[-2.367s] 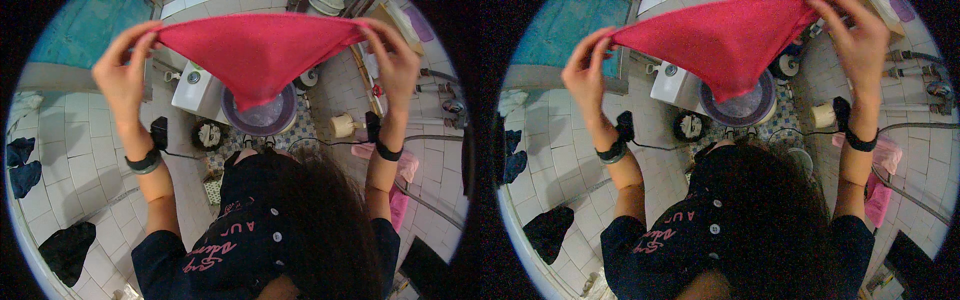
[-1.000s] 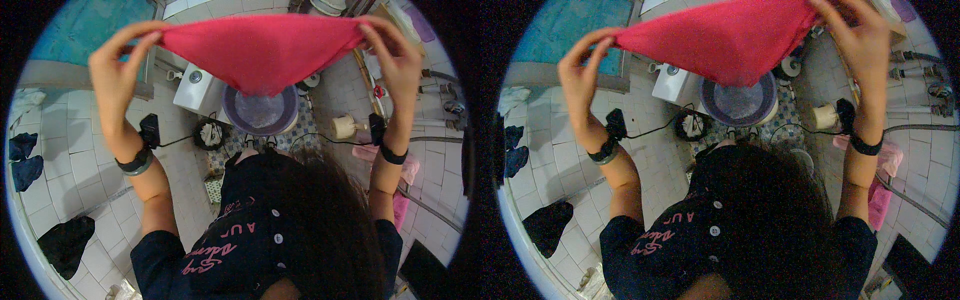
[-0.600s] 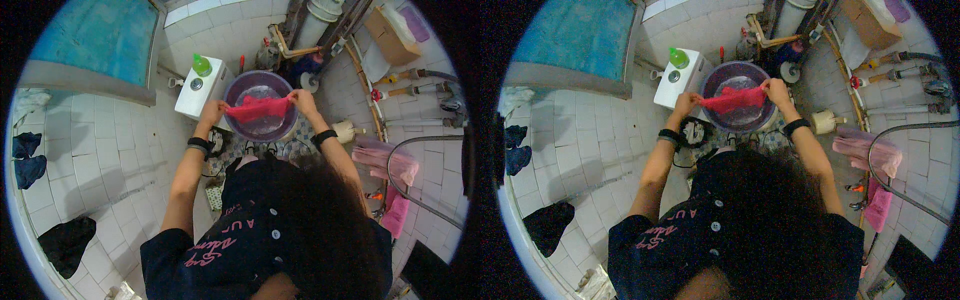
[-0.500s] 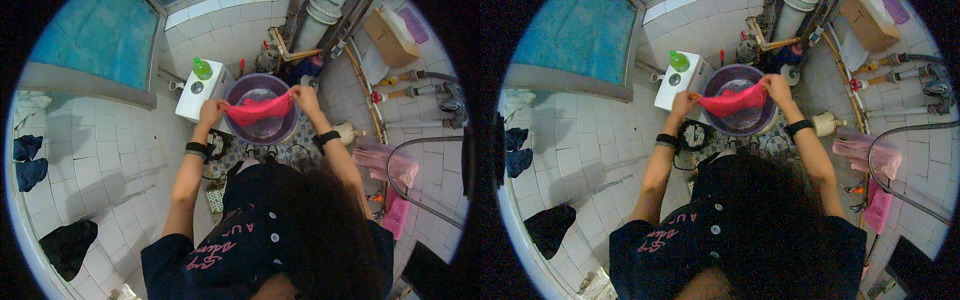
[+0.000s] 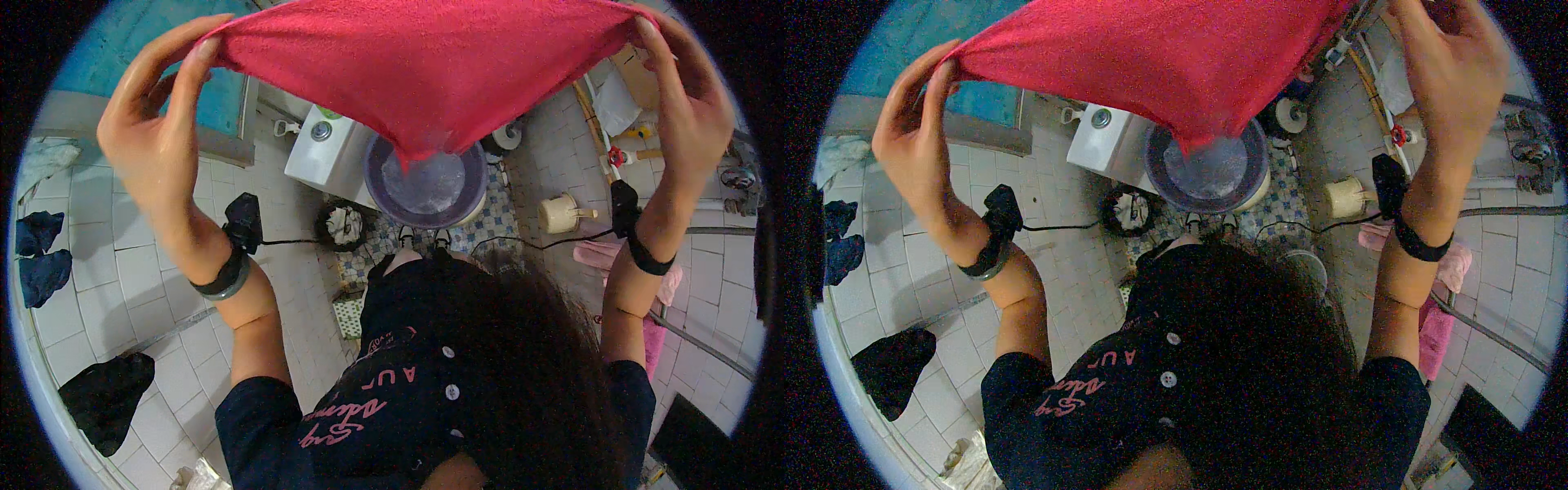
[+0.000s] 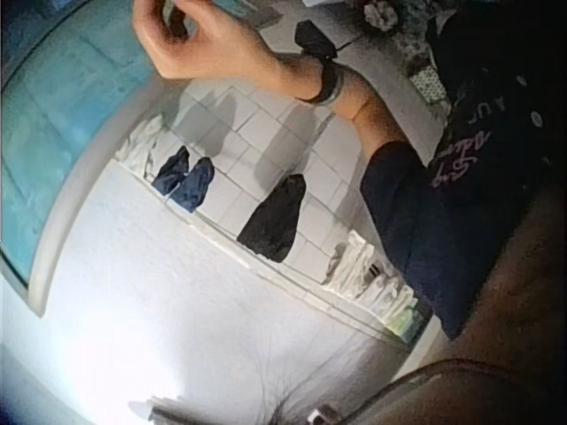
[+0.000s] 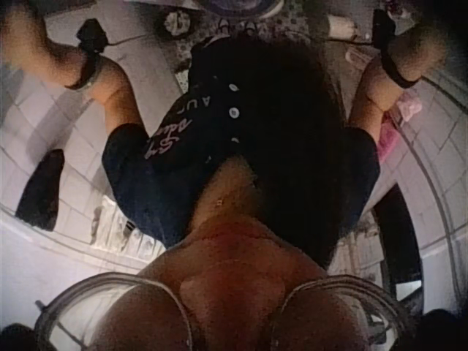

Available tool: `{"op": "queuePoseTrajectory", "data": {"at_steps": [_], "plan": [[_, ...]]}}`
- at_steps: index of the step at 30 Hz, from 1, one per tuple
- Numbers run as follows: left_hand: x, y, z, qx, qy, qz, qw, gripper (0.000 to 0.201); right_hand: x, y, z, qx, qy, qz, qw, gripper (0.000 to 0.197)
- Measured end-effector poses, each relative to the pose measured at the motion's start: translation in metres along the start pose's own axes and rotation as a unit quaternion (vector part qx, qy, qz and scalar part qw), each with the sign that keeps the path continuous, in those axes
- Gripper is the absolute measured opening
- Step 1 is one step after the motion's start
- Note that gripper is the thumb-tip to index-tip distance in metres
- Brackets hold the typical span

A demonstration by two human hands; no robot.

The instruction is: The person hand washes a pink cloth in a purple basin filled with soapy water in a bathroom. They repeatedly submerge, scrub, wring, and rinse the cloth, then pour out the soapy water and refill the basin with fresh water from a tap to continue rinsing the cloth.

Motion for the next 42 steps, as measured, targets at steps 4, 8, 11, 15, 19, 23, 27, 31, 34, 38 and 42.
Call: {"op": "queuePoseTrajectory", "data": {"at_steps": [4,8,11,15,19,23,27,31,34,38,42], "plan": [[-0.001,0.007,-0.024,-0.092,-0.033,0.046,0.994,0.013,-0.005,-0.001,-0.018,-0.073,-0.036,-0.080,0.993,0.019],[-0.054,0.041,-0.097,-0.226,-0.087,0.066,0.968,0.012,0.034,0.031,-0.086,-0.173,-0.064,-0.092,0.979,0.016],[-0.123,0.068,-0.195,-0.296,-0.201,0.043,0.933,0.013,0.107,0.061,-0.182,-0.252,0.126,-0.045,0.959,0.018],[-0.215,0.108,-0.347,-0.372,-0.368,0.022,0.852,0.014,0.201,0.098,-0.324,-0.365,0.255,-0.149,0.883,0.011],[-0.244,0.118,-0.409,-0.393,-0.349,0.065,0.848,0.012,0.235,0.116,-0.377,-0.379,0.248,-0.174,0.874,0.013],[-0.223,0.102,-0.341,-0.313,-0.299,0.069,0.899,0.013,0.214,0.108,-0.317,-0.303,0.227,-0.123,0.917,0.015],[-0.174,0.080,-0.227,-0.250,-0.257,0.056,0.932,0.013,0.161,0.085,-0.214,-0.246,0.214,-0.028,0.945,0.017],[-0.110,0.056,-0.126,-0.193,-0.148,0.054,0.968,0.013,0.098,0.060,-0.122,-0.195,0.132,-0.026,0.972,0.017],[-0.071,0.036,-0.071,-0.154,-0.123,0.045,0.979,0.013,0.055,0.041,-0.066,-0.155,0.043,0.009,0.987,0.017],[-0.028,0.018,-0.031,-0.117,-0.046,0.036,0.991,0.012,0.025,0.021,-0.028,-0.130,0.012,0.013,0.991,0.018],[-0.026,0.020,-0.034,-0.145,-0.049,0.059,0.986,0.012,0.027,0.023,-0.035,-0.131,0.041,0.037,0.990,0.018]]}}
Point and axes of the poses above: each hand's wrist, its own z-axis towards the middle knuckle, its own y-axis out of the palm, x = y × z, the point moved 6 cm from there along z, towards the middle knuckle, and after that the axes turned 12 degrees about x, right-handed, at the moved point
